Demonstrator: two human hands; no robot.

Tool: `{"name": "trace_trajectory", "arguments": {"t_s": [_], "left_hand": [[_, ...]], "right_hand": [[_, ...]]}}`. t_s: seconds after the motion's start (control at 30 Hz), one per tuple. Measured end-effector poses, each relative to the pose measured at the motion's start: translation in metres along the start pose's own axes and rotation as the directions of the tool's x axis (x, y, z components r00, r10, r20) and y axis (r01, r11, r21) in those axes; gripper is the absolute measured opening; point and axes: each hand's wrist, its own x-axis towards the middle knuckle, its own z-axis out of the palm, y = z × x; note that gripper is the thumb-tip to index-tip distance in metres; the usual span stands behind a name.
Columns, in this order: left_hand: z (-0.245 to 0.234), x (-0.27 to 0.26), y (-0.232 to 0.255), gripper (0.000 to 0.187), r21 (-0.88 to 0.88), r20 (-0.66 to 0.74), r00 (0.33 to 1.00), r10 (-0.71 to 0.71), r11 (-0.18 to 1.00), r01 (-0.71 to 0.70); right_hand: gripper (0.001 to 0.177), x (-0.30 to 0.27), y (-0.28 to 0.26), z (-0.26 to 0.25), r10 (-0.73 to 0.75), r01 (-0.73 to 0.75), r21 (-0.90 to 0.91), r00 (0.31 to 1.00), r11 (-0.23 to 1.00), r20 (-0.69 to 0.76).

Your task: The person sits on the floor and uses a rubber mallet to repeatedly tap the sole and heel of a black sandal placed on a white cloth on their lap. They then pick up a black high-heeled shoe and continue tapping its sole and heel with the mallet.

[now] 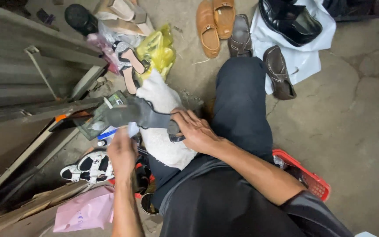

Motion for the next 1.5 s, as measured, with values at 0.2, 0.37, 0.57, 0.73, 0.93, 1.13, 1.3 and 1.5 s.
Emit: {"name": "trace_trajectory", "arguments": {"t_s": [0.2,0.37,0.57,0.73,0.93,1.13,1.3,1.5], "left_hand": [[-0.008,0.020,-0.050,0.024,-0.410,-0.150,0.988,-0.035,0.912,-0.030],[-0.004,0.011,-0.021,0.019,-0.252,-0.089,0.996,-0.027,0.968,0.004],[-0.001,0.007,-0.014,0.025,-0.257,-0.128,0.991,-0.044,0.966,0.010],[-0.005,0.002,-0.015,0.035,-0.270,-0.135,0.991,0.018,0.961,-0.054],[-0.002,-0.011,-0.021,0.031,0.134,0.033,0.996,0.080,0.987,-0.084],[-0.009,-0.032,-0.018,0.026,0.121,-0.042,0.999,0.014,0.993,-0.009],[-0.007,-0.046,-0.024,0.028,-0.125,0.007,0.980,0.200,0.972,-0.198],[-0.010,-0.046,-0.047,0.021,0.163,0.050,0.973,0.226,0.959,-0.231]], "right_hand": [[0.037,0.002,-0.005,-0.012,0.024,-0.025,-0.015,0.999,1.000,-0.025],[0.036,0.004,0.005,-0.003,-0.003,0.003,-0.060,1.000,0.998,-0.012],[0.038,0.000,0.002,-0.010,0.016,-0.016,-0.034,1.000,0.999,0.018],[0.030,-0.001,0.005,-0.013,-0.016,0.016,-0.017,1.000,1.000,-0.021],[0.027,0.002,-0.003,-0.030,-0.054,0.054,0.001,0.998,0.999,-0.021],[0.053,-0.002,-0.008,-0.025,-0.032,0.036,-0.061,0.997,0.997,0.070],[0.057,0.000,-0.004,-0.027,-0.007,0.011,-0.055,0.997,0.998,0.082],[0.038,-0.008,0.013,0.002,-0.053,0.048,-0.097,0.998,0.994,-0.042]]}}
